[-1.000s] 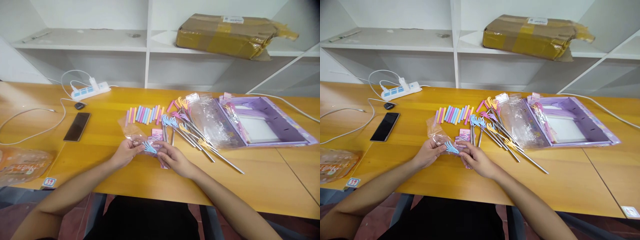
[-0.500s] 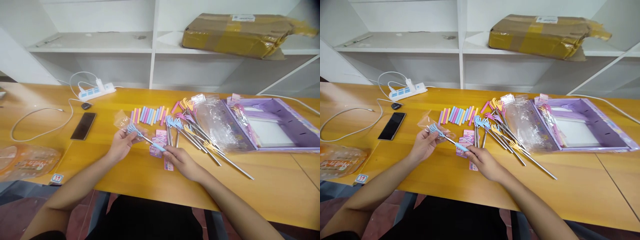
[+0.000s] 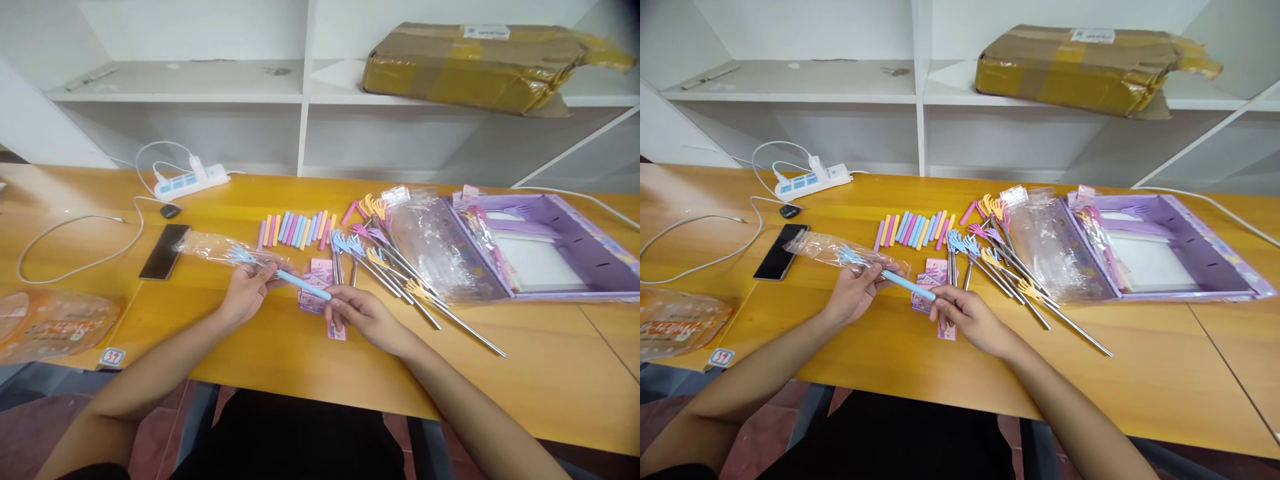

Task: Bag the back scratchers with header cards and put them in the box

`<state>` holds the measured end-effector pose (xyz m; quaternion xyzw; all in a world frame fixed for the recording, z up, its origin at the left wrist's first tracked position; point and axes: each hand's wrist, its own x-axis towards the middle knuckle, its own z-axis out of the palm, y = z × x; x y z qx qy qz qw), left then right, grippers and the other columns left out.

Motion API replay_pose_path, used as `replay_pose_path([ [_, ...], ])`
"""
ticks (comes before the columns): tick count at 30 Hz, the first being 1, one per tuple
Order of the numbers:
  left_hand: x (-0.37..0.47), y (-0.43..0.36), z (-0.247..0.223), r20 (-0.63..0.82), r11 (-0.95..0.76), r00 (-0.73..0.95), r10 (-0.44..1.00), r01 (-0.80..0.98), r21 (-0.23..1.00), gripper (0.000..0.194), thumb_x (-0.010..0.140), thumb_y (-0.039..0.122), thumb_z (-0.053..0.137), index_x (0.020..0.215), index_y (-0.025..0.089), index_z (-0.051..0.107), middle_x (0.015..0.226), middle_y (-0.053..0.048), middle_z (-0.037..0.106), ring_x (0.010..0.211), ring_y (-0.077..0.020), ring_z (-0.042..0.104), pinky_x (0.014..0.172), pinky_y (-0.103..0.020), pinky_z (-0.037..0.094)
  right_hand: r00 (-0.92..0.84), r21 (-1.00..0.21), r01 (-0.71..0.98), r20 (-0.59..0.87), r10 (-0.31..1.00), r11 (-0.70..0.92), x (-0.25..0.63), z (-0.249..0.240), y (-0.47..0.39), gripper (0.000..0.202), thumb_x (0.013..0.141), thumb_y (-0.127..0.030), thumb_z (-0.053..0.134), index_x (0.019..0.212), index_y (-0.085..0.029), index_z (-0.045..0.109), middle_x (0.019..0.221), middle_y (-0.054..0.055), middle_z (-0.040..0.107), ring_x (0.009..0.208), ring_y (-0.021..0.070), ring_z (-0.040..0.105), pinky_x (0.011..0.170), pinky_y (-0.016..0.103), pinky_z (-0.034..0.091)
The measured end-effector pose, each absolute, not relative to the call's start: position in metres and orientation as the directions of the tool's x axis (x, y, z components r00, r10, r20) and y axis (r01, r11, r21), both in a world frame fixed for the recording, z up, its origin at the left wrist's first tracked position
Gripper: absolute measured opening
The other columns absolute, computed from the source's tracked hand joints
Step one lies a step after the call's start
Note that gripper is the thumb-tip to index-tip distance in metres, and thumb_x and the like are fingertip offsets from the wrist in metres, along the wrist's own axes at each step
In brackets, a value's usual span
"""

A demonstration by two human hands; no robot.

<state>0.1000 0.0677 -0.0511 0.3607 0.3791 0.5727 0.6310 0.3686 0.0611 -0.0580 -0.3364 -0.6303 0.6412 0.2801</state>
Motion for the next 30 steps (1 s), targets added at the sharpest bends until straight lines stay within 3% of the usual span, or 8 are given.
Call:
replay_pose_path([
  [3,0.105,0.062,-0.052,-0.099,0.144,0.122,0.988,-0.447,0.883,0.035,0.083,0.042,0.093,0.097,0.013,0.079,0.099,-0.013,0.084,0.094,-0.0285,0.083,0.09,-0.043,0.069,-0.6,-0.998,0.066,-0.056,0.798,-0.021,0.37,-0.057,0.063,0.038,0.105,-0.056,0.063,0.105,-0.02,0.072,0.086,0.002,0.072,0.066,0.0126,0.064,0.063,0.026,0.054],
  [7,0.113,0.052,-0.056,-0.147,0.226,0.203,0.968,-0.458,0.859,0.034,0.084,0.042,0.093,0.095,0.014,0.077,0.095,-0.011,0.084,0.089,-0.0274,0.083,0.085,-0.042,0.07,-0.646,-0.997,0.012,-0.07,0.76,-0.082,0.37,-0.052,0.06,0.034,0.103,-0.052,0.069,0.115,-0.021,0.073,0.088,0.002,0.071,0.069,0.013,0.066,0.064,0.026,0.057],
  [11,0.107,0.058,-0.051,-0.136,0.187,0.142,0.981,-0.466,0.865,0.036,0.083,0.042,0.093,0.094,0.012,0.077,0.095,-0.012,0.083,0.094,-0.0279,0.083,0.086,-0.038,0.069,-0.664,-0.989,-0.083,-0.039,0.747,-0.125,0.373,-0.049,0.06,0.042,0.091,-0.045,0.086,0.123,-0.021,0.071,0.098,0.004,0.075,0.078,0.0149,0.071,0.069,0.029,0.062],
  [17,0.101,0.063,-0.052,-0.122,0.187,0.162,0.979,-0.491,0.851,0.032,0.084,0.038,0.093,0.097,0.014,0.076,0.1,-0.009,0.083,0.099,-0.027,0.082,0.089,-0.039,0.069,-0.53,-0.994,-0.058,-0.048,0.846,-0.093,0.371,-0.054,0.063,0.037,0.086,-0.048,0.089,0.1,-0.021,0.07,0.088,0.003,0.074,0.076,0.0161,0.072,0.073,0.032,0.063],
  [23,0.111,0.049,-0.064,-0.115,0.245,0.348,0.931,-0.357,0.902,0.031,0.089,0.039,0.089,0.102,0.014,0.075,0.104,-0.012,0.084,0.096,-0.0261,0.081,0.088,-0.041,0.067,-0.473,-0.993,0.059,0.06,0.879,0.1,0.365,-0.06,0.063,0.038,0.085,-0.047,0.091,0.101,-0.022,0.068,0.084,0.001,0.071,0.073,0.0145,0.066,0.067,0.028,0.055],
  [30,0.117,0.039,-0.069,-0.095,0.17,0.464,0.881,-0.122,0.978,0.032,0.091,0.043,0.085,0.109,0.017,0.079,0.112,-0.012,0.082,0.101,-0.0254,0.079,0.093,-0.036,0.062,-0.524,-0.988,0.093,0.058,0.85,0.125,0.354,-0.072,0.054,0.038,0.092,-0.049,0.083,0.113,-0.023,0.064,0.091,0.001,0.068,0.069,0.0135,0.063,0.058,0.025,0.051],
])
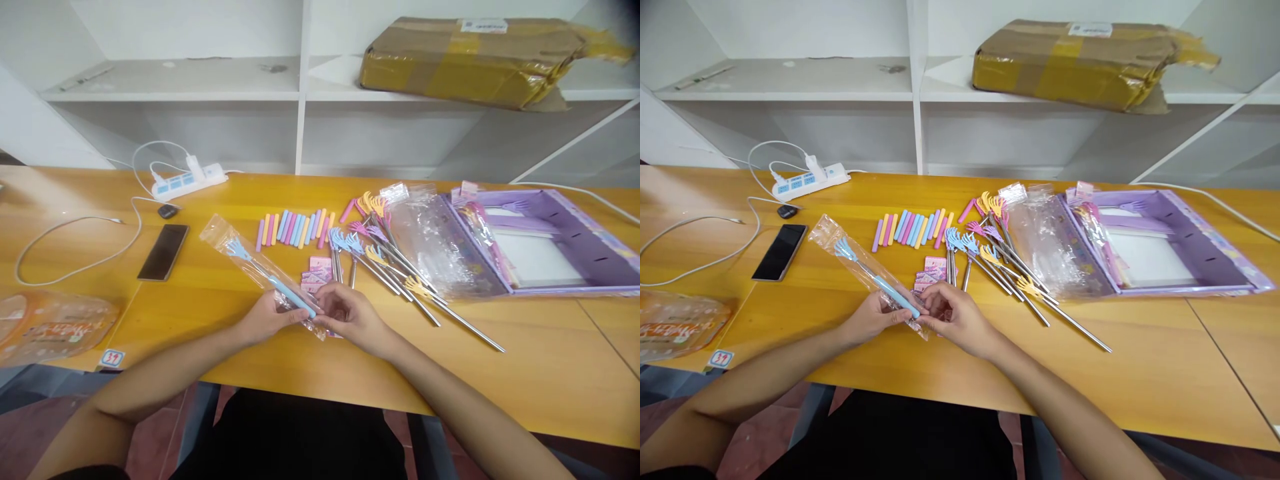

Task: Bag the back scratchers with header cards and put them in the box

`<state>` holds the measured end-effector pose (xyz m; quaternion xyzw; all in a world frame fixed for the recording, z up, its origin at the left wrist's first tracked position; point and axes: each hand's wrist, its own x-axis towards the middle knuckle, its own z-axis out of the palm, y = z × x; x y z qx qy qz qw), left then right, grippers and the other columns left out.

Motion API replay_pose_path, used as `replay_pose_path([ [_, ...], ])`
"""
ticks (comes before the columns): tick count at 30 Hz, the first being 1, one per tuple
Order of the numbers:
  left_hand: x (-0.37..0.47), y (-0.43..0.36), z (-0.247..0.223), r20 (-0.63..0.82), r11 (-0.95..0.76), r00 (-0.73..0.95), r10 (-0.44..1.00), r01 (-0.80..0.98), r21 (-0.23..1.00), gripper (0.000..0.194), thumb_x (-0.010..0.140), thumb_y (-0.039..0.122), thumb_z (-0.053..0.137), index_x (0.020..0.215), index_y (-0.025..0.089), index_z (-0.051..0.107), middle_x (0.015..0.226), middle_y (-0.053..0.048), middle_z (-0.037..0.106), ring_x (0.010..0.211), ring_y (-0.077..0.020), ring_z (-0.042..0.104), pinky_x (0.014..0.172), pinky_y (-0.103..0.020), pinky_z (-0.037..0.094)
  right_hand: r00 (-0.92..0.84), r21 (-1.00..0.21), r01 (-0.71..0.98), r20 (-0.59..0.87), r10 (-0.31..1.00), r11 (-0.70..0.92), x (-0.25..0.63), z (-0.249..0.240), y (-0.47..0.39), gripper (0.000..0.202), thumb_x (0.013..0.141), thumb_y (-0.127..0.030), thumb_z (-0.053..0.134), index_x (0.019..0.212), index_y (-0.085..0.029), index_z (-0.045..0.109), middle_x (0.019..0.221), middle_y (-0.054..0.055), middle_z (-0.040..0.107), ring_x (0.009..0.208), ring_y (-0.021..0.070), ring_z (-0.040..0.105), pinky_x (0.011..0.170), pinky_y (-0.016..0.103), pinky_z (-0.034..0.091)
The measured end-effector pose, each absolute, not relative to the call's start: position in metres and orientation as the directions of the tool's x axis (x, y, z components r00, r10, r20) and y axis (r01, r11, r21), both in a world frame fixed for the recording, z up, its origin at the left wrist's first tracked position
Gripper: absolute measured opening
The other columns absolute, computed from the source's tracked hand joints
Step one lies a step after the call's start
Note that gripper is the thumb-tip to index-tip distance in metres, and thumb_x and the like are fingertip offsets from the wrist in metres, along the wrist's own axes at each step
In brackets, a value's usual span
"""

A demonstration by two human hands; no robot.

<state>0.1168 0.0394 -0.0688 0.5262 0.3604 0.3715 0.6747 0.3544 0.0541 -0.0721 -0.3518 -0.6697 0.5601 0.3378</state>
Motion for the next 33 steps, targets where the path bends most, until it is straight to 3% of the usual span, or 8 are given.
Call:
replay_pose_path([
  [4,0.117,0.039,-0.07,-0.121,0.174,0.463,0.878,-0.075,0.982,0.034,0.09,0.044,0.086,0.108,0.016,0.08,0.104,-0.01,0.082,0.095,-0.0229,0.078,0.087,-0.031,0.061,-0.547,-0.962,0.14,0.122,0.828,0.235,0.353,-0.071,0.052,0.031,0.098,-0.045,0.078,0.115,-0.023,0.065,0.092,0.002,0.068,0.075,0.0149,0.063,0.063,0.026,0.053],
  [7,0.114,0.042,-0.066,-0.123,0.227,0.483,0.867,-0.162,0.96,0.032,0.093,0.044,0.082,0.107,0.016,0.076,0.1,-0.009,0.08,0.087,-0.0218,0.078,0.084,-0.034,0.063,-0.577,-0.958,0.111,0.153,0.802,0.263,0.358,-0.068,0.053,0.029,0.105,-0.041,0.068,0.128,-0.026,0.059,0.099,0.004,0.068,0.081,0.0171,0.066,0.066,0.028,0.056],
  [11,0.108,0.047,-0.057,-0.15,0.337,0.48,0.864,-0.332,0.881,0.03,0.094,0.041,0.082,0.104,0.017,0.067,0.097,-0.008,0.077,0.078,-0.0202,0.076,0.073,-0.034,0.065,-0.623,-0.829,0.11,0.372,0.688,0.548,0.369,-0.069,0.059,0.035,0.111,-0.018,0.044,0.141,-0.03,0.056,0.123,0.01,0.06,0.094,0.0179,0.067,0.082,0.035,0.062],
  [16,0.108,0.048,-0.059,-0.144,0.311,0.487,0.861,-0.281,0.908,0.036,0.095,0.044,0.081,0.112,0.018,0.062,0.096,-0.005,0.072,0.072,-0.0172,0.073,0.066,-0.03,0.061,-0.635,-0.601,0.179,0.535,0.558,0.779,0.371,-0.073,0.058,0.045,0.103,-0.011,0.061,0.143,-0.031,0.063,0.13,0.013,0.056,0.113,0.0239,0.066,0.09,0.038,0.063],
  [19,0.11,0.045,-0.064,-0.118,0.237,0.512,0.851,-0.174,0.956,0.038,0.097,0.049,0.077,0.112,0.018,0.062,0.091,-0.004,0.07,0.07,-0.016,0.069,0.067,-0.03,0.059,-0.611,-0.546,0.168,0.596,0.521,0.821,0.369,-0.071,0.055,0.031,0.101,-0.015,0.068,0.128,-0.031,0.072,0.123,0.01,0.064,0.112,0.0241,0.068,0.094,0.039,0.061],
  [23,0.113,0.039,-0.067,-0.115,0.194,0.619,0.777,-0.061,0.979,0.034,0.101,0.05,0.071,0.107,0.018,0.064,0.082,-0.001,0.063,0.073,-0.0144,0.061,0.068,-0.027,0.054,-0.558,-0.555,0.14,0.64,0.528,0.82,0.366,-0.065,0.053,0.025,0.103,-0.016,0.066,0.123,-0.029,0.07,0.111,0.008,0.074,0.103,0.0225,0.072,0.089,0.038,0.06],
  [28,0.113,0.036,-0.067,-0.115,0.197,0.652,0.75,-0.053,0.979,0.032,0.1,0.048,0.072,0.113,0.019,0.066,0.097,-0.005,0.065,0.086,-0.0175,0.064,0.071,-0.028,0.055,-0.553,-0.564,0.206,0.607,0.571,0.799,0.361,-0.068,0.056,0.012,0.103,-0.021,0.067,0.112,-0.027,0.069,0.099,0.008,0.075,0.091,0.0228,0.07,0.079,0.039,0.058],
  [33,0.113,0.039,-0.063,-0.085,0.195,0.673,0.735,-0.089,0.977,0.039,0.099,0.055,0.071,0.109,0.018,0.069,0.096,-0.006,0.067,0.079,-0.0174,0.063,0.072,-0.03,0.054,-0.545,-0.553,0.212,0.617,0.567,0.805,0.357,-0.072,0.057,0.008,0.101,-0.019,0.07,0.105,-0.025,0.068,0.092,0.006,0.074,0.085,0.0205,0.068,0.074,0.035,0.054],
])
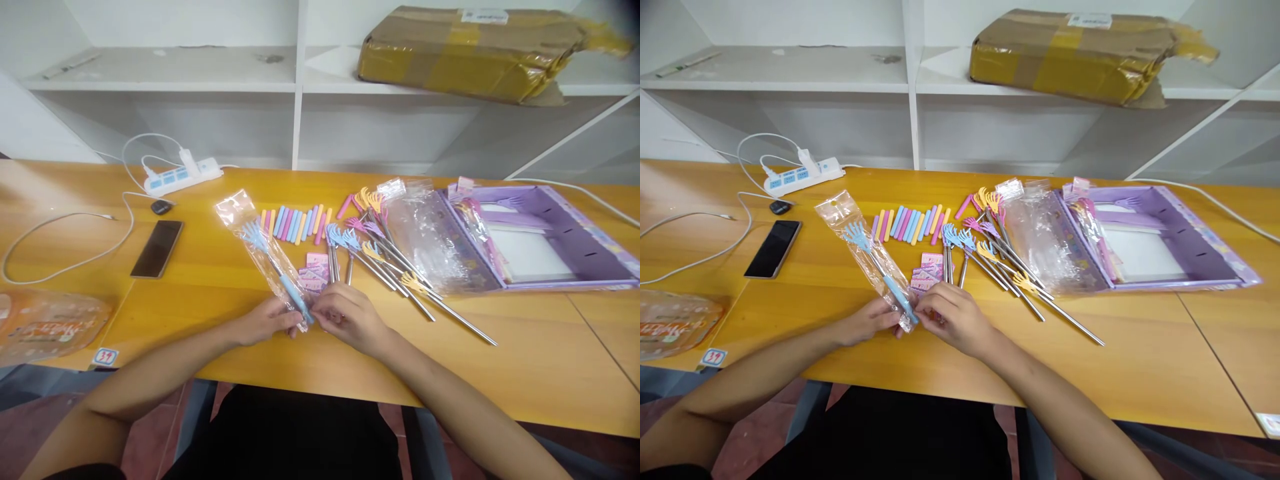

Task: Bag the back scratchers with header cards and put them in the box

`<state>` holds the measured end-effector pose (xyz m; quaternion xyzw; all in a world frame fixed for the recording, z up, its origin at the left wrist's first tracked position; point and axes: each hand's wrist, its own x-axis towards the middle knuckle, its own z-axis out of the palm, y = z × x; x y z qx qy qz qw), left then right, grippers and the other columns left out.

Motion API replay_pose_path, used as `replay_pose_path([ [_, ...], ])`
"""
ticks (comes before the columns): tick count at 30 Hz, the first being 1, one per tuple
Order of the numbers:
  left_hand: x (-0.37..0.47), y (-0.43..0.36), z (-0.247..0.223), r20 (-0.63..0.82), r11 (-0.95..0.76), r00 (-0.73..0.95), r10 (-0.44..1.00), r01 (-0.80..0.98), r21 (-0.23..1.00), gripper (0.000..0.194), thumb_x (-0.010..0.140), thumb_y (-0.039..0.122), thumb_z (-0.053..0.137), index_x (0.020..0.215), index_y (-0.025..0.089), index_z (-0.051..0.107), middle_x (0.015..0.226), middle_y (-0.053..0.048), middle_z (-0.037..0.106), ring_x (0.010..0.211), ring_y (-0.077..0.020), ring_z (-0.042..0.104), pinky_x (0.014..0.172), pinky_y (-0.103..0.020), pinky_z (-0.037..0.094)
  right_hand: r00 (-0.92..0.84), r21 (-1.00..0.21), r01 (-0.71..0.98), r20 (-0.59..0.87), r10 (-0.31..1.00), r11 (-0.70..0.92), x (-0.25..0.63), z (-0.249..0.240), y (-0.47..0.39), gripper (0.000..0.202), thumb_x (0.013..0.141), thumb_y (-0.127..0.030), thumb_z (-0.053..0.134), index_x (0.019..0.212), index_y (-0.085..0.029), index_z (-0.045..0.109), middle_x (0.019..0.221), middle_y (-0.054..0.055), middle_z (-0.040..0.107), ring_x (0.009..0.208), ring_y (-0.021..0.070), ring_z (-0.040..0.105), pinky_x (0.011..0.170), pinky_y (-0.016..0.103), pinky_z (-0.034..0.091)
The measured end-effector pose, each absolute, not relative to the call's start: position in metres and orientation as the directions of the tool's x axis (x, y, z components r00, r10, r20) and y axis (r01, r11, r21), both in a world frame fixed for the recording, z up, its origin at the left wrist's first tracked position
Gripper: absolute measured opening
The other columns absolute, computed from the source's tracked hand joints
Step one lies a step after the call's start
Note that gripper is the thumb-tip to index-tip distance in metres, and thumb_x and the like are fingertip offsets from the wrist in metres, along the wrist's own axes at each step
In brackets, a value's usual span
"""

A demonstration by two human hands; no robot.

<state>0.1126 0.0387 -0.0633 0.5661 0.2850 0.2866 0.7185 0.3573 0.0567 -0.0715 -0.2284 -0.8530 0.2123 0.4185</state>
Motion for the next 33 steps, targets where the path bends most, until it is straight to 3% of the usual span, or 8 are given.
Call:
replay_pose_path([
  [5,0.114,0.038,-0.066,-0.095,0.086,0.61,0.787,0.045,0.995,0.031,0.096,0.048,0.076,0.104,0.018,0.07,0.089,-0.004,0.07,0.078,-0.0178,0.064,0.073,-0.03,0.053,-0.534,-0.622,0.248,0.552,0.641,0.743,0.356,-0.073,0.053,0.015,0.103,-0.024,0.069,0.118,-0.026,0.066,0.083,0.001,0.067,0.074,0.0175,0.065,0.068,0.032,0.052],
  [10,0.111,0.035,-0.072,-0.131,0.135,0.676,0.726,0.047,0.99,0.03,0.103,0.047,0.065,0.114,0.019,0.067,0.093,-0.005,0.069,0.079,-0.017,0.064,0.075,-0.031,0.055,-0.542,-0.853,0.234,0.284,0.791,0.466,0.358,-0.073,0.051,0.033,0.105,-0.033,0.068,0.134,-0.026,0.055,0.088,-0.002,0.061,0.067,0.0129,0.057,0.062,0.027,0.048],
  [14,0.107,0.036,-0.069,-0.17,0.173,0.736,0.655,0.073,0.982,0.027,0.104,0.044,0.064,0.112,0.018,0.064,0.093,-0.003,0.064,0.079,-0.0154,0.061,0.075,-0.03,0.055,-0.618,-0.952,0.06,0.2,0.761,0.299,0.357,-0.075,0.048,0.035,0.107,-0.036,0.067,0.137,-0.027,0.051,0.084,-0.005,0.054,0.07,0.0121,0.054,0.063,0.025,0.045],
  [20,0.104,0.04,-0.061,-0.281,0.291,0.793,0.54,0.138,0.947,0.015,0.097,0.031,0.066,0.106,0.018,0.067,0.087,-0.001,0.063,0.072,-0.0126,0.059,0.064,-0.024,0.051,-0.693,-0.99,-0.134,0.128,0.709,0.049,0.353,-0.077,0.046,0.065,0.106,-0.041,0.069,0.16,-0.032,0.033,0.09,-0.004,0.053,0.077,0.012,0.056,0.069,0.025,0.048],
  [23,0.102,0.043,-0.057,-0.346,0.316,0.878,0.331,0.243,0.917,0.019,0.092,0.021,0.067,0.11,0.02,0.072,0.084,0.0,0.068,0.066,-0.0128,0.061,0.059,-0.023,0.052,-0.673,-0.977,-0.191,0.058,0.737,-0.097,0.354,-0.077,0.05,0.055,0.104,-0.051,0.069,0.148,-0.028,0.046,0.087,-0.004,0.055,0.064,0.0092,0.052,0.058,0.023,0.044],
  [27,0.102,0.044,-0.052,-0.435,0.285,0.898,0.069,0.401,0.871,0.009,0.093,0.022,0.068,0.095,0.019,0.077,0.07,0.001,0.068,0.058,-0.0146,0.062,0.056,-0.025,0.055,-0.603,-0.955,-0.168,-0.095,0.792,-0.243,0.355,-0.08,0.058,0.048,0.098,-0.065,0.07,0.111,-0.02,0.061,0.066,-0.008,0.052,0.046,0.0076,0.043,0.043,0.022,0.033],
  [33,0.1,0.047,-0.044,-0.456,0.178,0.884,0.099,0.435,0.883,0.027,0.103,0.043,0.067,0.09,0.021,0.076,0.072,0.0,0.073,0.058,-0.0138,0.066,0.063,-0.025,0.056,-0.572,-0.948,-0.113,-0.182,0.8,-0.296,0.356,-0.086,0.063,0.052,0.096,-0.068,0.071,0.083,-0.019,0.059,0.053,-0.006,0.055,0.043,0.0084,0.047,0.044,0.021,0.037],
])
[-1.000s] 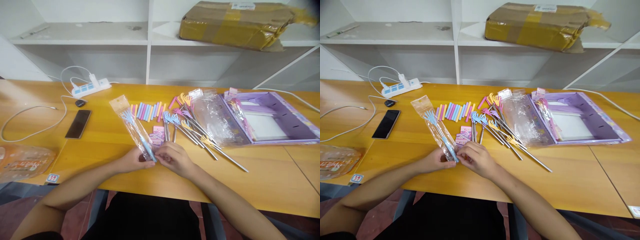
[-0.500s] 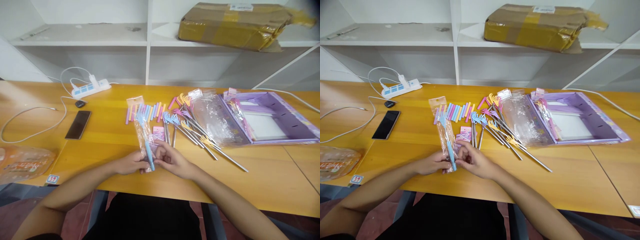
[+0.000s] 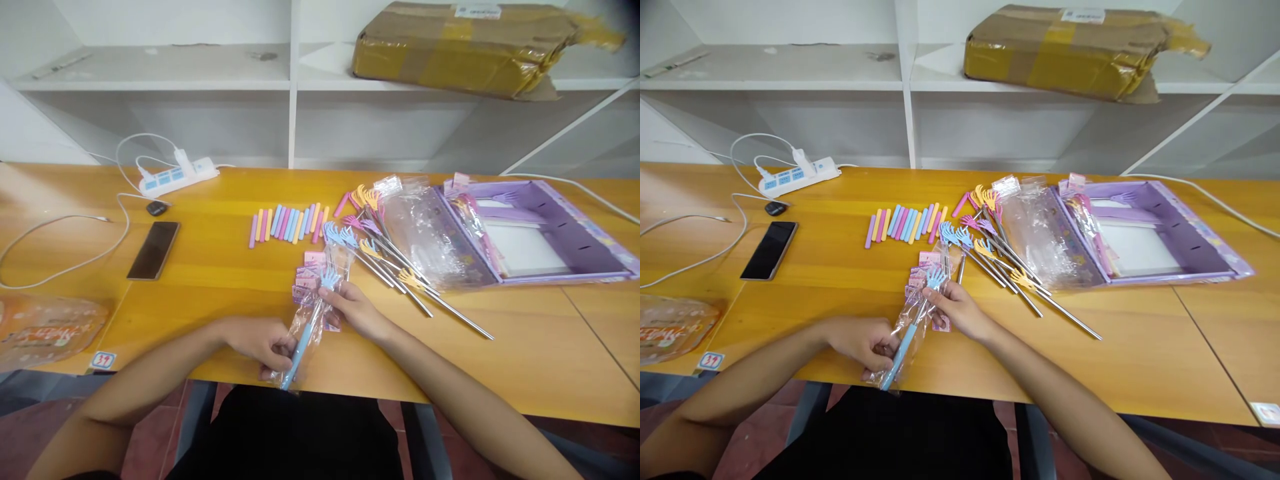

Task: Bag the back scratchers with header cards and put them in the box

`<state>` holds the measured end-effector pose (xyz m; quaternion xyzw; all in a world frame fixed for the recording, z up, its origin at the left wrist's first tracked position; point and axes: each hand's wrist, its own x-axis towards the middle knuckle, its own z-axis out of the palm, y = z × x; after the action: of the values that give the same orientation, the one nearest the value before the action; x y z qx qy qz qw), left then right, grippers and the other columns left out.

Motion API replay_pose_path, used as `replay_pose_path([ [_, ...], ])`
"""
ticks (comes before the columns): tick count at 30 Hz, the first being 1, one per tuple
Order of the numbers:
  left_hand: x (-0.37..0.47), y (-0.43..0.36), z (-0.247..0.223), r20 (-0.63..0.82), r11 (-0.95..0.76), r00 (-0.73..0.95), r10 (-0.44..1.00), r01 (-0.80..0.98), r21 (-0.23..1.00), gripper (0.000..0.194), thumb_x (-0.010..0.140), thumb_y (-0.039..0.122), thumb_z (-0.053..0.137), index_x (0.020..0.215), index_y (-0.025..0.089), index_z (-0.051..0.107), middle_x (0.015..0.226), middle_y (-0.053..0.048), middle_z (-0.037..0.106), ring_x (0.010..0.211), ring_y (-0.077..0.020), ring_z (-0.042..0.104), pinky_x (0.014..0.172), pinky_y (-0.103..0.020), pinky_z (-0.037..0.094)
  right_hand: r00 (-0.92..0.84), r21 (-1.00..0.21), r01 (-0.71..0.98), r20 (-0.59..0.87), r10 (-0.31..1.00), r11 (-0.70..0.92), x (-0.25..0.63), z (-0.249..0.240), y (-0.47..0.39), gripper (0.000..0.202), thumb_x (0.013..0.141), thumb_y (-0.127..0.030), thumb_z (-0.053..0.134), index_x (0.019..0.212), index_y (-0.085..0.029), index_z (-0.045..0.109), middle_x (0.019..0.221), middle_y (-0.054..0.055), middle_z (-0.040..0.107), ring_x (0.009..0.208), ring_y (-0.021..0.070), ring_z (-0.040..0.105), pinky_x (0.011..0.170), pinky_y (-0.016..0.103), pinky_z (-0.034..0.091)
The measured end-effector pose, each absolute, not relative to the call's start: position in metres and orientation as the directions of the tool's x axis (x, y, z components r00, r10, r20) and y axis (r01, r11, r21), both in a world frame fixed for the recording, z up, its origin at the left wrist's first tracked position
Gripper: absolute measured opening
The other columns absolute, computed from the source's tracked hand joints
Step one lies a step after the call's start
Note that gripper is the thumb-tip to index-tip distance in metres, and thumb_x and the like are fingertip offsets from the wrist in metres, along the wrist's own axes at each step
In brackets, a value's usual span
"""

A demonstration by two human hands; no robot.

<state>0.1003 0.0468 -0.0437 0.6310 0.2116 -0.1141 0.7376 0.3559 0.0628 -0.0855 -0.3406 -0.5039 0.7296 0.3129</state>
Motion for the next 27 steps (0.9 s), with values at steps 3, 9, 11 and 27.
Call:
replay_pose_path([
  [3,0.096,0.05,-0.043,-0.409,0.176,0.902,0.139,0.384,0.906,0.05,0.107,0.06,0.055,0.083,0.02,0.073,0.07,-0.004,0.073,0.06,-0.0148,0.067,0.064,-0.026,0.056,-0.64,-0.952,-0.054,-0.198,0.743,-0.301,0.359,-0.084,0.064,0.054,0.095,-0.068,0.072,0.078,-0.018,0.061,0.053,-0.004,0.059,0.042,0.008,0.05,0.042,0.02,0.037],
  [9,0.089,0.064,-0.059,-0.202,0.13,0.723,0.66,0.155,0.979,0.046,0.109,0.062,0.05,0.12,0.02,0.065,0.098,-0.007,0.073,0.074,-0.0153,0.07,0.069,-0.028,0.056,-0.851,-0.894,0.042,-0.266,0.452,-0.446,0.357,-0.069,0.057,0.049,0.096,-0.062,0.074,0.087,-0.016,0.061,0.066,-0.001,0.067,0.045,0.0101,0.06,0.04,0.021,0.048],
  [11,0.09,0.067,-0.067,-0.087,0.051,0.611,0.787,0.077,0.996,0.044,0.105,0.055,0.064,0.135,0.023,0.059,0.117,-0.008,0.071,0.09,-0.0172,0.071,0.082,-0.031,0.057,-0.885,-0.869,0.099,-0.3,0.357,-0.484,0.354,-0.066,0.051,0.048,0.094,-0.061,0.077,0.092,-0.017,0.06,0.074,-0.001,0.069,0.046,0.0101,0.063,0.038,0.02,0.048],
  [27,0.101,0.063,-0.078,-0.012,-0.013,0.432,0.902,0.056,0.998,0.03,0.106,0.048,0.064,0.112,0.019,0.066,0.093,-0.004,0.072,0.085,-0.0173,0.07,0.08,-0.03,0.053,-0.561,-0.455,0.499,0.48,0.675,0.738,0.368,-0.078,0.078,0.017,0.104,-0.03,0.065,0.118,-0.021,0.067,0.113,0.014,0.071,0.106,0.0302,0.068,0.091,0.047,0.057],
])
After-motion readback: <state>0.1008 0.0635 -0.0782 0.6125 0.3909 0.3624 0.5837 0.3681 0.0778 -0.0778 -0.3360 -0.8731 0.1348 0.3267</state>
